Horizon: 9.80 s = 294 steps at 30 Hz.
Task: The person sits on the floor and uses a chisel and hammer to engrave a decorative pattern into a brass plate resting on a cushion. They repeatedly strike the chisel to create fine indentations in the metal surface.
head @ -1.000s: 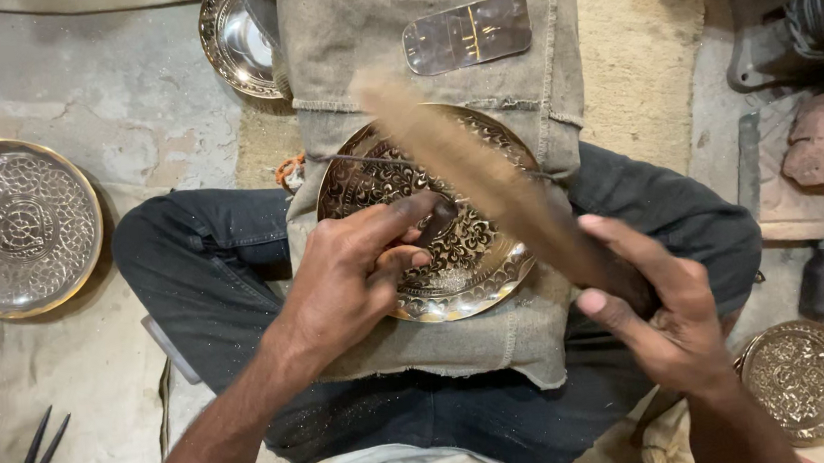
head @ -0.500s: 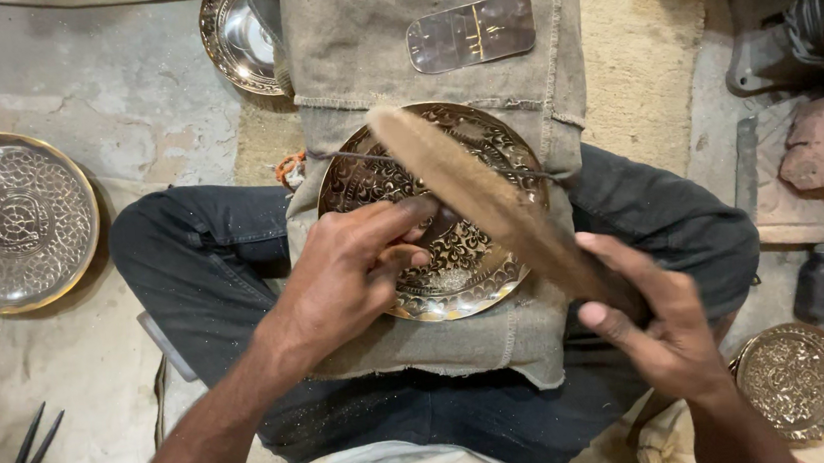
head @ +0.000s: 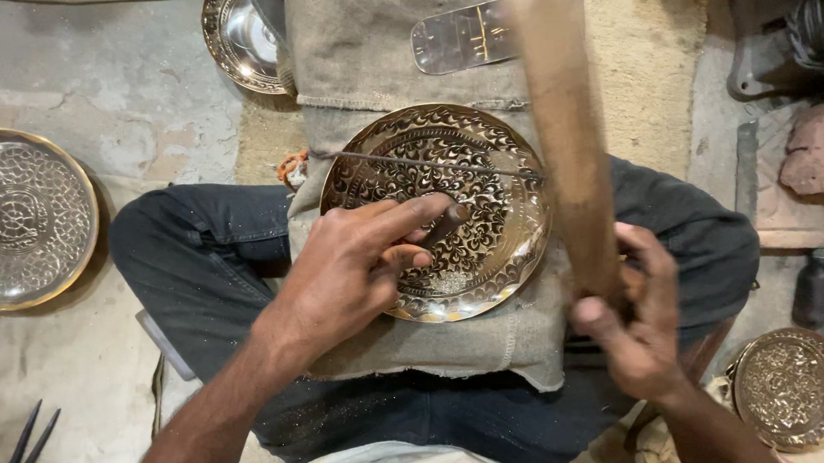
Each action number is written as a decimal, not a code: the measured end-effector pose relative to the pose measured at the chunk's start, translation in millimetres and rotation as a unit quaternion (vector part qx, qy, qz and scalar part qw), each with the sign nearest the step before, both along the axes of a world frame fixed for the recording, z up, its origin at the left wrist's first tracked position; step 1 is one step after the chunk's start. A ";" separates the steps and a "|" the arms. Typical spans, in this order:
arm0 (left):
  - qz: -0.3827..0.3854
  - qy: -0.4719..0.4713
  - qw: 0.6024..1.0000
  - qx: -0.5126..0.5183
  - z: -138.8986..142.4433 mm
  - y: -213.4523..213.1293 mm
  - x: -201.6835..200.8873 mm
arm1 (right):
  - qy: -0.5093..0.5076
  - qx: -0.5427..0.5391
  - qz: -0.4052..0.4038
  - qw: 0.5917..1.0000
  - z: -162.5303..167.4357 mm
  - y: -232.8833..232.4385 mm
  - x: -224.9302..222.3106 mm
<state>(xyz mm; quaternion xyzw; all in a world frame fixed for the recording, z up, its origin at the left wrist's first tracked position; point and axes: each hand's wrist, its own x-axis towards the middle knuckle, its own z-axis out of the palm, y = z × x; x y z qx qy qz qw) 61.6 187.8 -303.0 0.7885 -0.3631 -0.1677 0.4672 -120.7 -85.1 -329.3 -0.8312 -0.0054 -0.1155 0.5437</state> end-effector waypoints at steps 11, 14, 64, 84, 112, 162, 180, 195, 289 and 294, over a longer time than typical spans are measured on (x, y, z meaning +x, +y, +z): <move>-0.014 0.009 1.000 -0.010 -5.5 1.3 2.7 | 0.015 -0.005 0.016 1.000 16.8 8.0 10.8; -0.021 0.007 0.999 -0.027 -4.1 1.1 3.7 | -0.006 0.079 0.011 0.997 15.7 16.8 15.3; 0.105 0.118 0.976 -0.152 -8.3 24.8 -6.6 | 0.052 -0.119 -0.094 0.987 39.5 35.8 65.3; 0.179 0.095 0.973 -0.110 -11.1 -7.8 -45.6 | 0.021 -0.190 0.010 0.982 83.2 -3.1 73.9; 0.201 0.055 0.971 -0.114 -15.7 -11.5 -46.2 | 0.111 -0.249 0.121 0.955 105.5 -10.7 105.3; 0.175 0.048 0.982 -0.048 -23.0 -11.5 -39.3 | 0.161 -0.341 0.079 0.923 90.4 -8.3 87.9; 0.159 0.050 0.979 -0.115 -16.9 -7.3 -36.5 | 0.180 -0.311 0.038 0.933 87.2 -7.5 78.9; 0.083 0.071 0.987 -0.122 -16.7 -4.8 -21.0 | 0.046 -0.201 -0.014 0.978 73.1 -7.9 49.3; 0.043 0.019 0.998 -0.050 0.2 -8.2 -10.7 | -0.038 -0.054 0.106 0.992 36.5 -14.5 34.3; 0.051 0.009 0.999 -0.006 0.6 -7.8 -11.5 | -0.015 0.001 -0.051 0.999 32.3 -14.9 29.7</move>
